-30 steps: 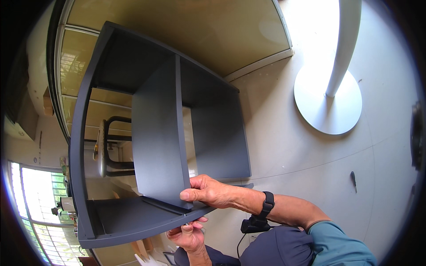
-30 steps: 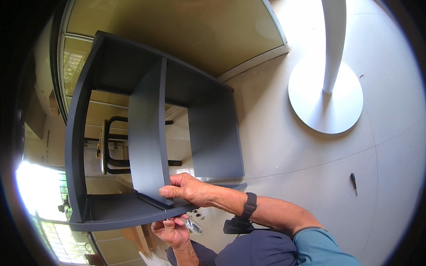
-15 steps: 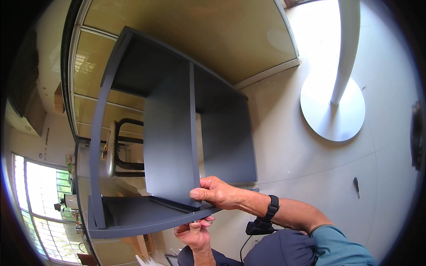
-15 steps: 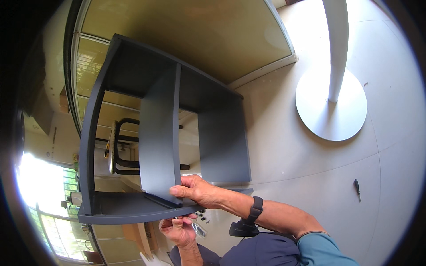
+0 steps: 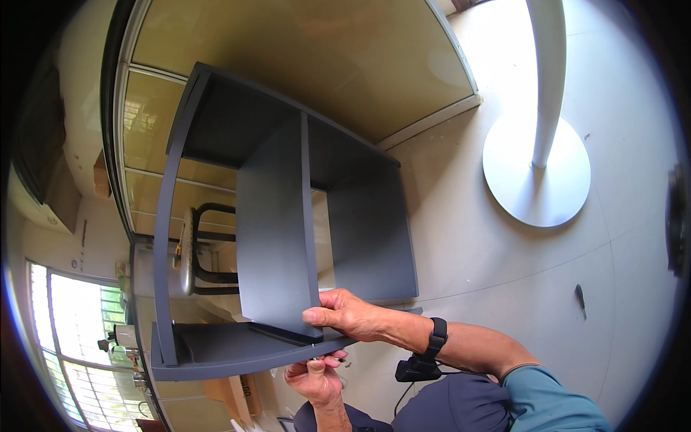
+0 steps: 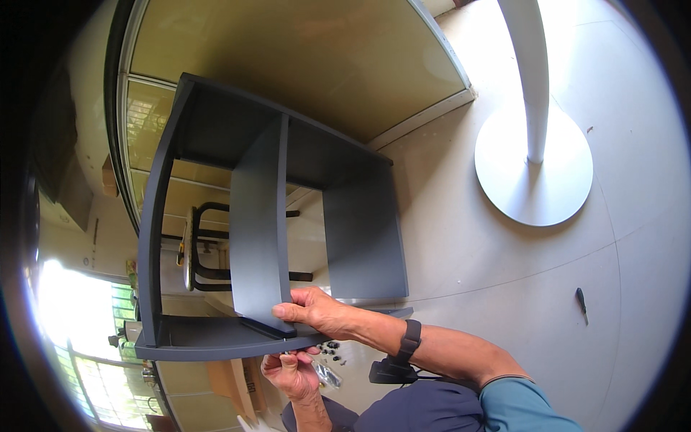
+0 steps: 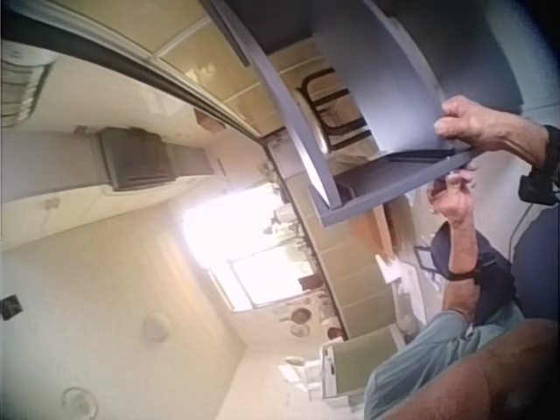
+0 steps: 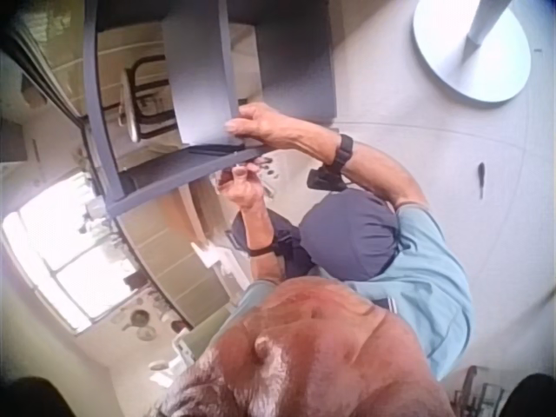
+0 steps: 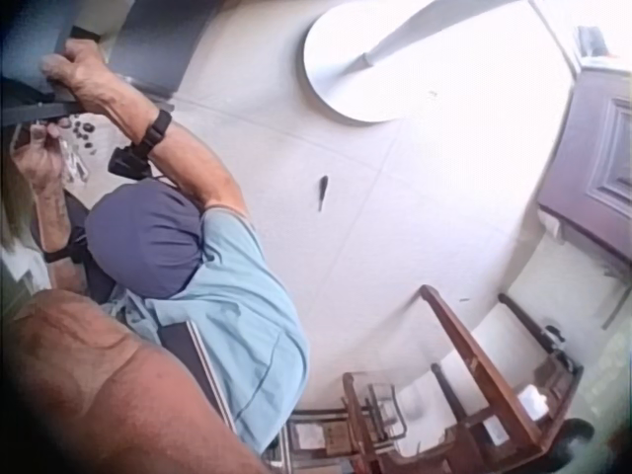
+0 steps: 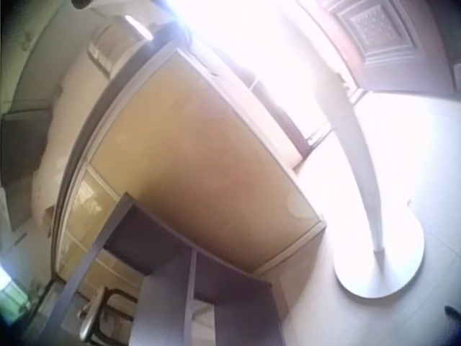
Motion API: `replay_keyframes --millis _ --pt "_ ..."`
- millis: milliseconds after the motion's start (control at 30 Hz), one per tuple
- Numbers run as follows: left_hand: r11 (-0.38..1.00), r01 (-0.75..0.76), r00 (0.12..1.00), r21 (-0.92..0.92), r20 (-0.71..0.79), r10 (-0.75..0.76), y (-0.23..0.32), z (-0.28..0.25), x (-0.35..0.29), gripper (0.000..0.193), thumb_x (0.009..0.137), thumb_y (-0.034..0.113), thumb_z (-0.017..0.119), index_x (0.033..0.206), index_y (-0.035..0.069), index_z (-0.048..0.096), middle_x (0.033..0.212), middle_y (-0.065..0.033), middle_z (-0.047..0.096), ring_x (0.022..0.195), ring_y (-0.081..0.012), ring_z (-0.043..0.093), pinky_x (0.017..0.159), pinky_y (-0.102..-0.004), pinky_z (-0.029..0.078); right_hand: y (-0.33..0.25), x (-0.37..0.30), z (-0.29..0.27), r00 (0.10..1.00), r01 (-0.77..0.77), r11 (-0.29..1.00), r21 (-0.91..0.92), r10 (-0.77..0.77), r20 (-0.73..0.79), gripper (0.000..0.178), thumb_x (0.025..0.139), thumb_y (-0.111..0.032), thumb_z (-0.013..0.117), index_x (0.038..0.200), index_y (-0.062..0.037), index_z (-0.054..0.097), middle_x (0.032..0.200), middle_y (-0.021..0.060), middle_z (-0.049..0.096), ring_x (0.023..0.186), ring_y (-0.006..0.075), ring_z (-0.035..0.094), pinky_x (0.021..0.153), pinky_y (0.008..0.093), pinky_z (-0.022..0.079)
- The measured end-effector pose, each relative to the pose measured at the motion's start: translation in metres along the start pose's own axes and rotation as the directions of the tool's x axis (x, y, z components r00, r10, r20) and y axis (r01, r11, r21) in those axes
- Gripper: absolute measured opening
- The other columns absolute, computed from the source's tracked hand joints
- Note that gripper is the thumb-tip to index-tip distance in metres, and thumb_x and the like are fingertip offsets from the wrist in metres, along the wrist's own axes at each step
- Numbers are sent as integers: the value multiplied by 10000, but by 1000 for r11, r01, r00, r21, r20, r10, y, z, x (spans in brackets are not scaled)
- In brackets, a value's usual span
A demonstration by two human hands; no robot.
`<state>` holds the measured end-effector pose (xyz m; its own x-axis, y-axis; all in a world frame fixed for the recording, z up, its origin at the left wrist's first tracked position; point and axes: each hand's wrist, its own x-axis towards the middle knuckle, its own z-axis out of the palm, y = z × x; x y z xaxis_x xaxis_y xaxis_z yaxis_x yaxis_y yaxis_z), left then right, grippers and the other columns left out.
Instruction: The person attaches panels of a dark gray storage unit together, aligns the pre-drilled holes, inserts fasteners, and uses a screwdriver to tighten screws to secure the structure.
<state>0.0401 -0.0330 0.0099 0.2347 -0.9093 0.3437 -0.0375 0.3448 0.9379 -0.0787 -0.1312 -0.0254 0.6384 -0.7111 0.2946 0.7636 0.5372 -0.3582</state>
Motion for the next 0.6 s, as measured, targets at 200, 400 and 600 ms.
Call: replay_keyframes --millis 200,400,600 --pt "1000 12 1000 11 27 -12 1 0 -2 195 813 153 744 835 -2 628 705 -90 641 528 -185 595 535 -378 571 5 -1 -1 999 43 999 -10 -43 -2 421 896 -365 661 1132 -23 589 842 30 620 668 73 571 548 224 493" --pt "1000 0 999 28 34 -1 3 -7 -8 214 809 161 750 871 -10 638 691 -97 641 533 -191 599 537 -378 571 13 -1 1 999 33 999 0 -33 -15 415 894 -365 664 1121 -24 602 850 31 623 688 72 571 568 218 492" --pt "994 96 992 54 -92 -90 6 3 -2 65 796 -59 567 817 -61 629 672 -147 627 543 -251 614 574 -434 583 12 2 -11 1000 8 1000 2 -8 -14 360 900 -314 664 1108 -26 607 922 27 638 816 76 571 728 249 502"
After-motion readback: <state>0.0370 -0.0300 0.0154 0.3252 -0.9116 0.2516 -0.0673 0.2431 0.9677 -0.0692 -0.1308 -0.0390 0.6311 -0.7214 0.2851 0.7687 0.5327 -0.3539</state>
